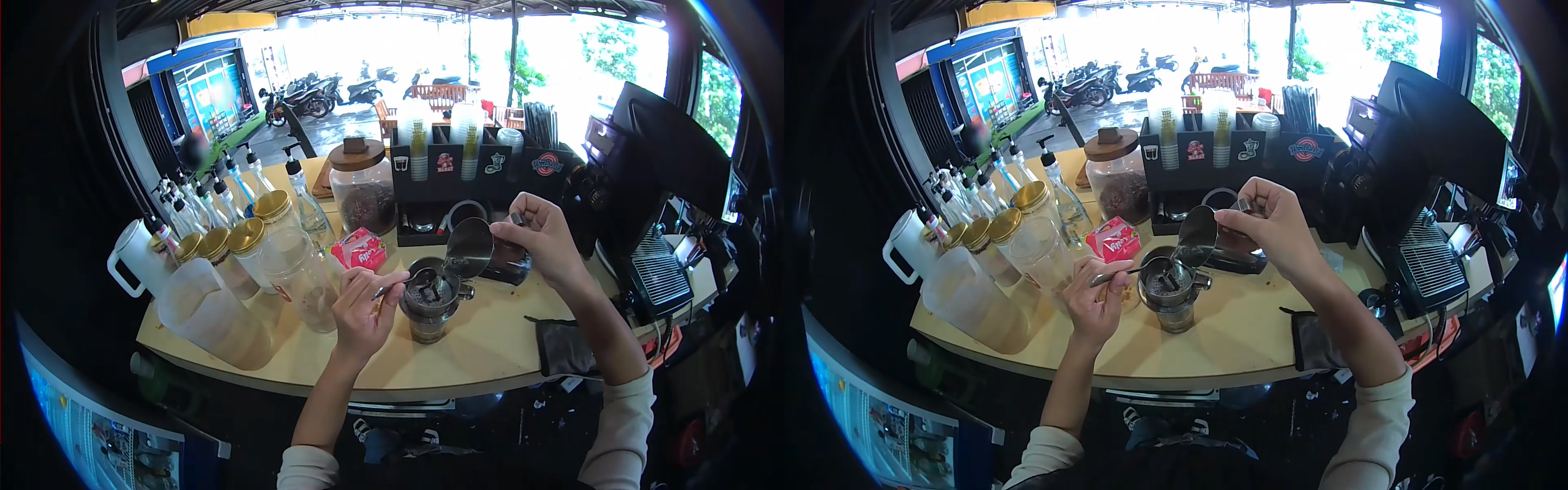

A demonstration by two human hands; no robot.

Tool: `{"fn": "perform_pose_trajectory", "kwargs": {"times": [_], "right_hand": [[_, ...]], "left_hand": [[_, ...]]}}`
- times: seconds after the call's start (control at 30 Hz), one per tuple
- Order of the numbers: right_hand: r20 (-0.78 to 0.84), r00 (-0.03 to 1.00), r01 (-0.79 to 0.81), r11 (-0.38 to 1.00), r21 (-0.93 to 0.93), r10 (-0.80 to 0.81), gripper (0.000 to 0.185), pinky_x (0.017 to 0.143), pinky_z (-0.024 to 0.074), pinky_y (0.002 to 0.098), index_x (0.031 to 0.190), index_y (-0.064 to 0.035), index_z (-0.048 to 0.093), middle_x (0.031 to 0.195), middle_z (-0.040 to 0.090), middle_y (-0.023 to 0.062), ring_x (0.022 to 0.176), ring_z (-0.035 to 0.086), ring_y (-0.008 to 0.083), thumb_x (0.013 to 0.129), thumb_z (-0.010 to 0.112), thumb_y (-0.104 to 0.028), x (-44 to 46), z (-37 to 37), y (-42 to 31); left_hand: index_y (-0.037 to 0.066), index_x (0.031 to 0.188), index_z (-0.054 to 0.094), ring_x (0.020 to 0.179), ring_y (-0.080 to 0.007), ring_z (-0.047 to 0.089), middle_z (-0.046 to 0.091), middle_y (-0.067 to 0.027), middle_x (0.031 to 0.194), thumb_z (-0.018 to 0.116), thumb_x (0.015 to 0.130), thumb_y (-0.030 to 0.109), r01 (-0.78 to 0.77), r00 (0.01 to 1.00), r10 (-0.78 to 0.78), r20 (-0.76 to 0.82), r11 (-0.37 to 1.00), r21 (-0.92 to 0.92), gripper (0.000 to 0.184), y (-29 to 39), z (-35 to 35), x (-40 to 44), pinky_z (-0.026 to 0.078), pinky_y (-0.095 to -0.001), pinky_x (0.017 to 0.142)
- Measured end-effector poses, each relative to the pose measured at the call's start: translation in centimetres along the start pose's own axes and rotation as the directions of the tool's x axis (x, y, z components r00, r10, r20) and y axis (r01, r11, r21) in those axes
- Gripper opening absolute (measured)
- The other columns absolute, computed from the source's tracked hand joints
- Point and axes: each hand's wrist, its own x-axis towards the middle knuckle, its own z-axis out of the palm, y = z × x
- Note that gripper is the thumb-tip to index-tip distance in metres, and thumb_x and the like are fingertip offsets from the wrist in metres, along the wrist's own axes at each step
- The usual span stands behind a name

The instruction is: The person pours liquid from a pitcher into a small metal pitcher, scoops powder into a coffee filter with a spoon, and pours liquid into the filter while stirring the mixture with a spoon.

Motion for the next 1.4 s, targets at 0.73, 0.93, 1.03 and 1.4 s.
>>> {"fn": "perform_pose_trajectory", "kwargs": {"times": [0.73, 0.93, 1.03, 1.4], "right_hand": [[-0.057, 0.998, 0.023, 0.998, -0.057, -0.026, 0.027, 0.047, 0.0396, 0.0154, 0.072, -0.0099, 0.046, 0.063, 0.049, -0.0064, 0.054, 0.045, -0.0017, 0.08, 0.071, -0.004, 0.6, -1.6, 0.2], [-0.104, 0.995, 0.006, 0.991, 0.13, 0.007, 0.023, 0.052, 0.0394, 0.0179, 0.073, -0.0097, 0.048, 0.064, 0.051, -0.0043, 0.057, 0.047, 0.0015, 0.082, 0.068, -0.004, 0.7, -1.6, 1.3], [-0.154, 0.987, -0.012, 0.965, 0.262, 0.054, 0.021, 0.053, 0.0347, 0.0186, 0.073, -0.0099, 0.049, 0.064, 0.051, -0.0037, 0.057, 0.044, 0.0027, 0.083, 0.067, -0.004, 0.5, -2.5, 3.2], [-0.308, 0.921, -0.016, 0.815, 0.58, 0.238, 0.028, 0.054, 0.0268, 0.0242, 0.068, -0.0134, 0.04, 0.059, 0.036, -0.0062, 0.054, 0.032, 0.006, 0.084, 0.061, -0.005, -3.7, -6.8, 14.3]], "left_hand": [[0.004, 0.091, 0.07, 0.064, -0.0186, 0.055, 0.061, -0.0027, 0.067, 0.064, 0.085, 0.009, 0.012, 1.0, -0.012, -0.014, 1.0, 0.017, 0.009, 0.2, -0.5, -0.1, 0.043, -0.0309, 0.071], [0.003, 0.091, 0.069, 0.065, -0.0184, 0.055, 0.062, -0.0038, 0.068, 0.064, 0.086, 0.007, 0.029, 0.999, -0.029, -0.035, 0.999, 0.013, 0.009, 0.3, -0.7, -0.3, 0.043, -0.0311, 0.072], [0.002, 0.091, 0.068, 0.064, -0.0188, 0.055, 0.062, -0.0039, 0.069, 0.063, 0.086, 0.005, 0.038, 0.998, -0.037, -0.05, 0.999, 0.009, 0.008, 0.2, -0.6, -0.7, 0.044, -0.0314, 0.071], [-0.001, 0.099, 0.063, 0.075, -0.0082, 0.059, 0.065, -0.0069, 0.082, 0.056, 0.094, 0.008, 0.402, 0.853, -0.508, -0.122, 0.788, -0.466, 0.013, 0.6, -0.1, -3.2, 0.048, -0.0217, 0.07]]}}
